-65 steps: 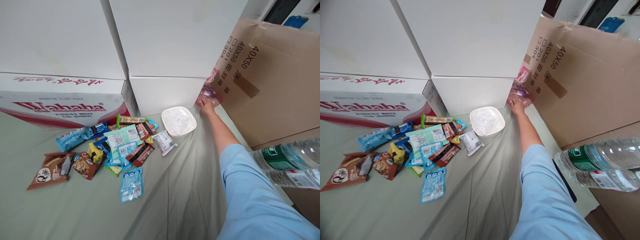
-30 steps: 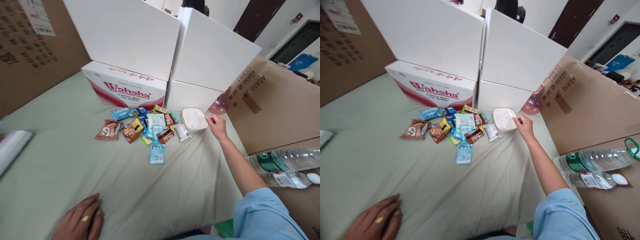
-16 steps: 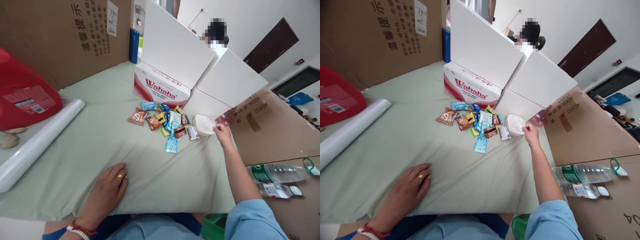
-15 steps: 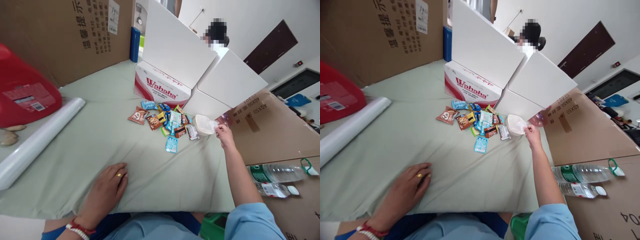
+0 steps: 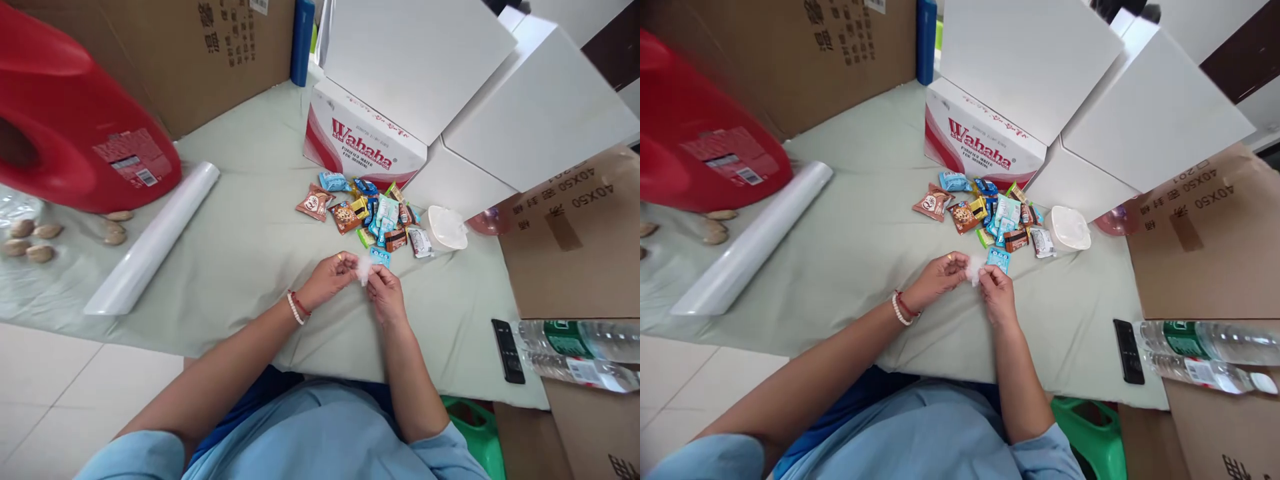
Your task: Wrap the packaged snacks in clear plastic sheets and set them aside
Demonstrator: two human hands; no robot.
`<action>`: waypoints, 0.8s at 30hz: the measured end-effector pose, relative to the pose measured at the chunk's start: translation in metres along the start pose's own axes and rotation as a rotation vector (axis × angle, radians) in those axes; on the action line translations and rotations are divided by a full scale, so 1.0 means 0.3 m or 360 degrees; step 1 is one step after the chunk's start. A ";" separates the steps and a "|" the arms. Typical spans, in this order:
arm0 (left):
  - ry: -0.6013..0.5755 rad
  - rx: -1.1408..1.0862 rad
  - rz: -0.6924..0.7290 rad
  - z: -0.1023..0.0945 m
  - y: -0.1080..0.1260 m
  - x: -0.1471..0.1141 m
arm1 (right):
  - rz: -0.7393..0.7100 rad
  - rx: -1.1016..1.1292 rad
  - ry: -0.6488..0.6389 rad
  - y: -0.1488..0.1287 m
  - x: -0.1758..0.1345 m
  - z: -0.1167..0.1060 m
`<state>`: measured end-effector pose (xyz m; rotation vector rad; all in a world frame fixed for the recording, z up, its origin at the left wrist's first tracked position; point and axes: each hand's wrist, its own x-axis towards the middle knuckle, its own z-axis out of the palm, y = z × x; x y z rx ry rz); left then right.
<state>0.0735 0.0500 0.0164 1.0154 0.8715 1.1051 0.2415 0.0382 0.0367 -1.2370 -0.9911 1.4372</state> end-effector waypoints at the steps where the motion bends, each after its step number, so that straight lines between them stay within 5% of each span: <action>1: 0.0036 -0.0012 -0.0011 -0.011 -0.011 -0.002 | 0.0000 0.0025 0.0047 0.008 0.001 0.000; 10: 0.0153 -0.0105 -0.0029 -0.031 0.002 0.016 | -0.0031 0.0362 0.0307 0.014 -0.024 -0.097; 17: -0.0093 -0.0501 -0.0251 -0.046 0.032 0.005 | -0.0029 0.0272 0.0012 -0.003 -0.072 -0.130; 20: -0.0270 -0.0376 -0.0369 -0.050 0.026 0.003 | 0.0025 0.0014 -0.0176 0.010 -0.066 -0.121; 24: -0.0483 -0.0158 -0.0305 -0.039 0.006 0.003 | -0.0137 -0.0272 -0.0063 0.021 -0.050 -0.098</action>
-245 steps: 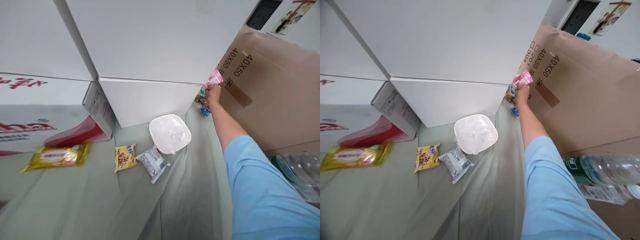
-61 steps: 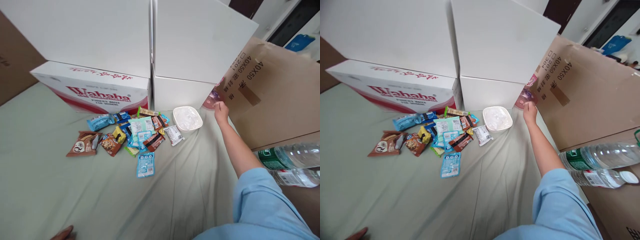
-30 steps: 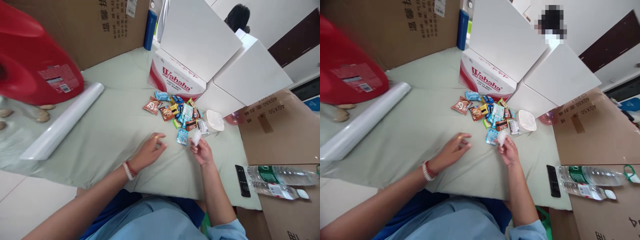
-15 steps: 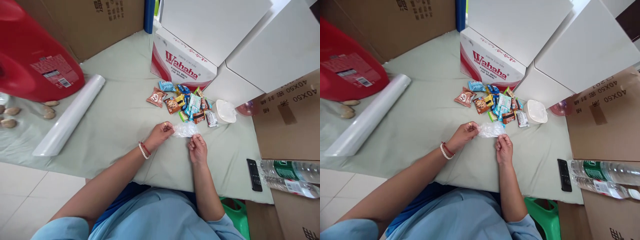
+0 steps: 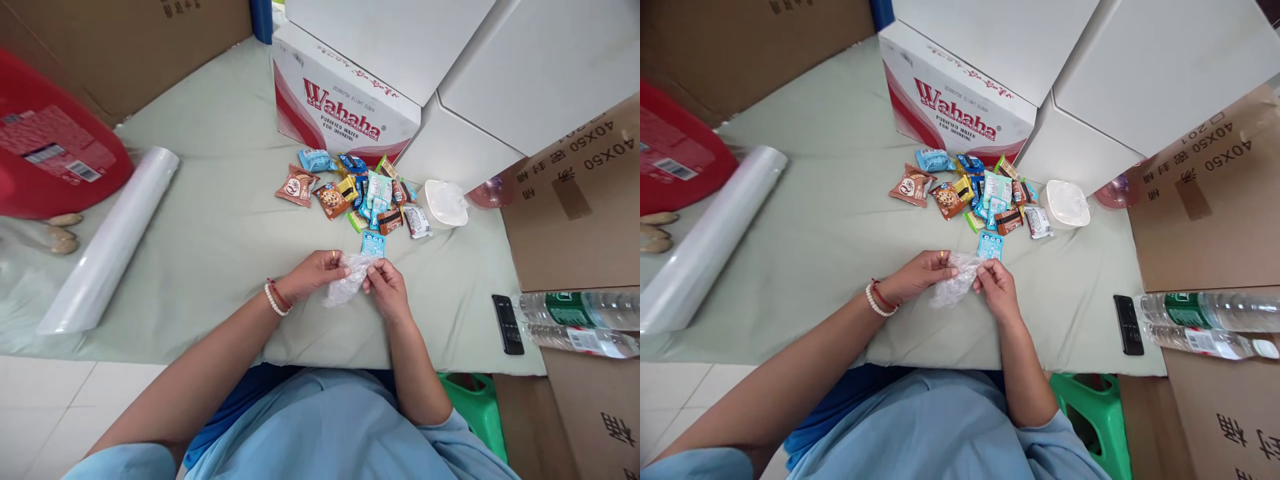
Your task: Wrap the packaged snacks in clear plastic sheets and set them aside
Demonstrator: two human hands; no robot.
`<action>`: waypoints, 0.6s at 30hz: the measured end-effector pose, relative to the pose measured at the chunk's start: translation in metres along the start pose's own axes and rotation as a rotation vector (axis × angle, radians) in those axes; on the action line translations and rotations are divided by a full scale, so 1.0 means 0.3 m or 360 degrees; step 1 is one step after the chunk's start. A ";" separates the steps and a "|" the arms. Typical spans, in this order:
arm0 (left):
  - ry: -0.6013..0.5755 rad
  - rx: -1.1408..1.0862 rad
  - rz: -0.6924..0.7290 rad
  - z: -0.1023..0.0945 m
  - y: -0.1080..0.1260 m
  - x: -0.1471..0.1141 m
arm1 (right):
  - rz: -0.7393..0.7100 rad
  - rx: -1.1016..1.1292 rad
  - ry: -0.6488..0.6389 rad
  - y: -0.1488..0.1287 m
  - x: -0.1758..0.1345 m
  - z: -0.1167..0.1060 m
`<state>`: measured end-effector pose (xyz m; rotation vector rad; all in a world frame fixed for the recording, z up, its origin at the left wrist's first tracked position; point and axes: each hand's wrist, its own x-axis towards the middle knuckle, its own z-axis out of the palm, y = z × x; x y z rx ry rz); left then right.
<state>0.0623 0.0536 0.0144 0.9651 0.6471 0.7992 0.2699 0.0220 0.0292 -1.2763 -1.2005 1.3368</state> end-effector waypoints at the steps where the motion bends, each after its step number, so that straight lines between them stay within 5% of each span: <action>1: 0.0073 0.0031 0.0047 0.003 -0.004 0.002 | -0.0059 -0.0055 0.0126 -0.004 -0.001 0.008; 4: 0.0418 0.0115 0.0221 0.011 -0.010 0.008 | -0.0239 -0.0282 0.0361 -0.021 -0.019 0.044; 6: 0.0498 0.0124 0.0286 0.018 -0.012 0.009 | -0.0339 -0.0509 0.0182 -0.025 -0.036 0.078; 8: 0.0459 0.0073 0.0287 0.023 -0.016 0.009 | -0.0406 -0.0696 0.0015 -0.015 -0.045 0.110; 10: 0.0406 0.0023 0.0256 0.024 -0.023 0.010 | -0.0360 -0.0726 0.0069 0.006 -0.042 0.129; 18: 0.0313 0.0213 0.0149 -0.009 -0.038 0.020 | -0.0077 -0.0180 0.0106 0.027 -0.021 0.076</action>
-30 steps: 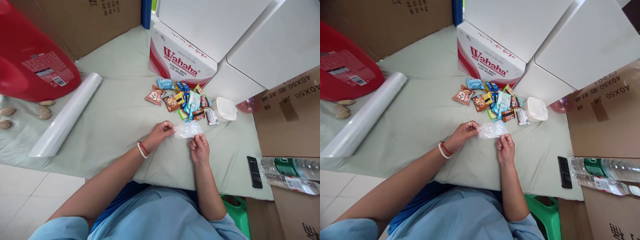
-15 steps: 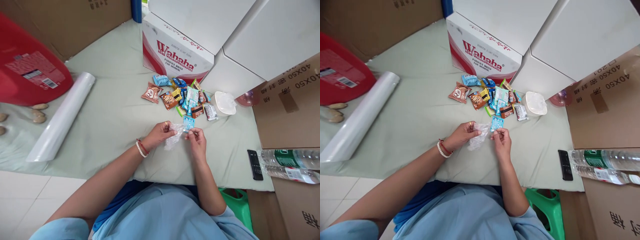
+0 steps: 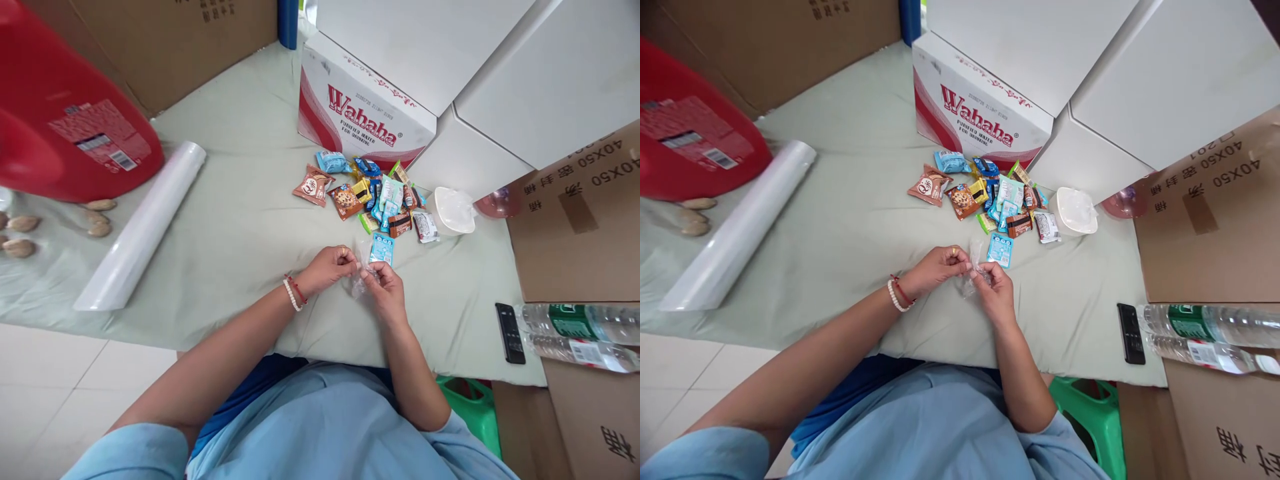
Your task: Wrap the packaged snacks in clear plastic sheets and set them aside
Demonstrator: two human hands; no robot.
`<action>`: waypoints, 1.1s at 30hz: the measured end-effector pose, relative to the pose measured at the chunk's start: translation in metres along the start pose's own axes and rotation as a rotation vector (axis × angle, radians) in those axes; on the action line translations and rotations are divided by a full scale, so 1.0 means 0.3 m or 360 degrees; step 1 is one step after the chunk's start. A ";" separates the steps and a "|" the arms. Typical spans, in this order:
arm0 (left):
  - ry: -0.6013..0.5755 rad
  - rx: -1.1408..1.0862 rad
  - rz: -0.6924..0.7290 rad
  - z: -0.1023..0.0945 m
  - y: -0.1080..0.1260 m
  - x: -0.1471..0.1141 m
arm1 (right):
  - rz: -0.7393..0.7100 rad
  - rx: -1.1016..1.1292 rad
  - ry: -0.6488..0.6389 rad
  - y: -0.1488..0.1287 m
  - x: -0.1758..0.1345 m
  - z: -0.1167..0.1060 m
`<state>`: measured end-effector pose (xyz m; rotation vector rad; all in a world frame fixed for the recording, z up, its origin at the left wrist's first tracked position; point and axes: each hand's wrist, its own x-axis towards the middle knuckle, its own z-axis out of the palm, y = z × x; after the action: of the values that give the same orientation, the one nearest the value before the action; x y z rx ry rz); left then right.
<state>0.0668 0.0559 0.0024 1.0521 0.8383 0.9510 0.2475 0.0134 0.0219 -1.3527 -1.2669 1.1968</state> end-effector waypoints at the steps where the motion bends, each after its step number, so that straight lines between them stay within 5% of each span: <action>1: -0.0005 0.0008 -0.0001 0.000 0.002 0.000 | 0.0028 0.0083 0.0000 -0.002 -0.004 -0.010; 4: -0.0031 -0.0011 -0.0008 0.009 0.008 -0.003 | 0.0069 0.0243 -0.0038 -0.005 -0.017 -0.028; 9: -0.0031 0.0006 0.0038 0.017 0.008 -0.004 | -0.0005 -0.0029 -0.0049 -0.009 -0.025 -0.022; 18: 0.0024 -0.0300 -0.0036 -0.015 0.024 -0.009 | 0.0063 0.0183 0.0473 -0.032 -0.022 -0.133; 29: -0.0005 -0.0450 -0.0181 0.013 0.044 -0.030 | 0.0053 0.0266 0.0260 -0.012 -0.076 -0.115; 33: 0.0164 -0.0343 -0.0053 0.021 0.029 -0.015 | 0.0049 0.0140 0.0407 -0.015 -0.064 -0.114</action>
<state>0.0689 0.0515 0.0128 0.8069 0.8151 1.0495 0.2809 -0.0054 0.0320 -1.4139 -1.0049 1.0493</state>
